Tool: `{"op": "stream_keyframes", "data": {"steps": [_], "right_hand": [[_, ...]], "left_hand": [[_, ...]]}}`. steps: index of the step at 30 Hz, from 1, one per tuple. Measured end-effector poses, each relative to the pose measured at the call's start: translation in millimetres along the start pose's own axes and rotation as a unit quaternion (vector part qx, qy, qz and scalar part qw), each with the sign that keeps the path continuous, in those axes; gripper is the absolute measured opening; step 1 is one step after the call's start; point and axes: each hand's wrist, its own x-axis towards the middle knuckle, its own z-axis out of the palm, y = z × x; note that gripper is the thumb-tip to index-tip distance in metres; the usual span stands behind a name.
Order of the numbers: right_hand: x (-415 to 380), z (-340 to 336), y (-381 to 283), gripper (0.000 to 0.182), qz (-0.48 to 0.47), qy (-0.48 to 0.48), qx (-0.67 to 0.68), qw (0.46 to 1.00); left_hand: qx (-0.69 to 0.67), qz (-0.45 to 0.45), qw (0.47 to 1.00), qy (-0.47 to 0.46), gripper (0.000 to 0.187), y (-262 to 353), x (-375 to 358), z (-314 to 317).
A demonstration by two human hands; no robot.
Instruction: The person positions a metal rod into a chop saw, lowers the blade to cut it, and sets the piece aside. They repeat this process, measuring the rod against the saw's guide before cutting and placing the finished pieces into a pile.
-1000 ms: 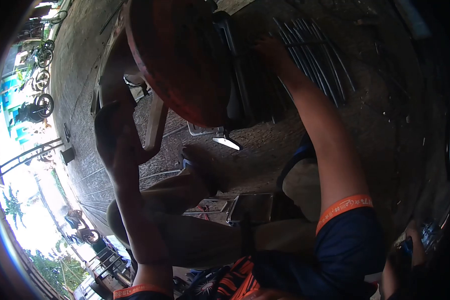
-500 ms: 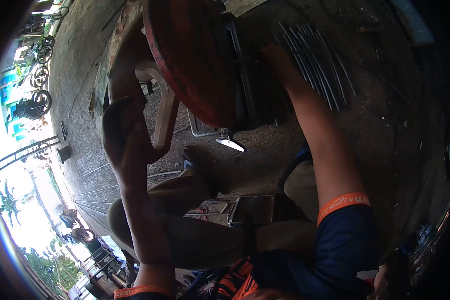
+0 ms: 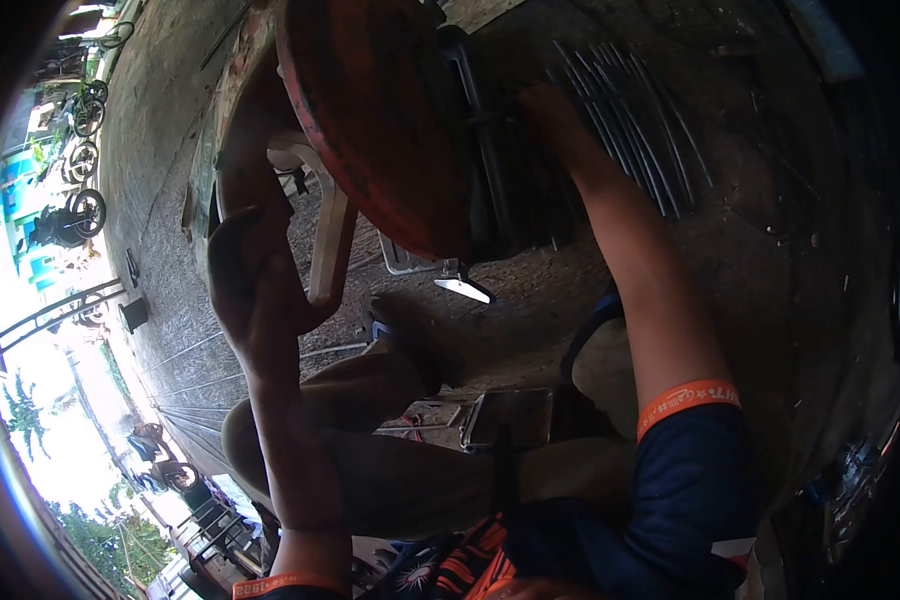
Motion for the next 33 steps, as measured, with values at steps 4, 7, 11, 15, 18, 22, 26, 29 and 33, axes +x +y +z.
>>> {"op": "stream_keyframes", "data": {"steps": [4, 7, 11, 15, 18, 22, 26, 29, 33], "right_hand": [[-1, -1, 0, 0.017, 0.029, -0.035, -0.009, 0.999], [0, 3, 4, 0.014, -0.012, -0.006, -0.013, 1.000], [-3, 5, 3, 0.015, -0.014, 0.019, -0.017, 1.000], [-2, 9, 4, 0.018, -0.001, -0.008, -0.032, 0.999], [-4, 12, 6, 0.020, -0.018, 0.010, -0.038, 0.999], [-4, 10, 6, 0.021, -0.029, 0.017, -0.032, 0.999], [-2, 8, 4, 0.021, 0.008, -0.029, -0.011, 0.999], [-1, 9, 2, 0.019, 0.015, -0.007, -0.002, 1.000], [0, 10, 6, 0.018, 0.022, -0.026, 0.002, 0.999]], "left_hand": [[-0.027, -0.001, 1.000, -0.008, 0.046, -6, -7, 3], [-0.032, -0.008, 0.999, -0.011, 0.046, -9, -11, 4], [-0.017, -0.006, 1.000, -0.008, 0.044, -8, -12, 5], [-0.030, -0.013, 0.999, 0.001, 0.043, -8, -13, 6], [-0.025, -0.012, 1.000, 0.007, 0.043, -8, -13, 7], [-0.014, -0.008, 1.000, 0.009, 0.044, -10, -13, 6], [-0.004, -0.004, 1.000, -0.004, 0.046, -11, -14, 4], [0.006, -0.007, 1.000, -0.012, 0.048, -9, -14, 4], [-0.006, -0.010, 1.000, -0.021, 0.048, -8, -13, 5]]}}
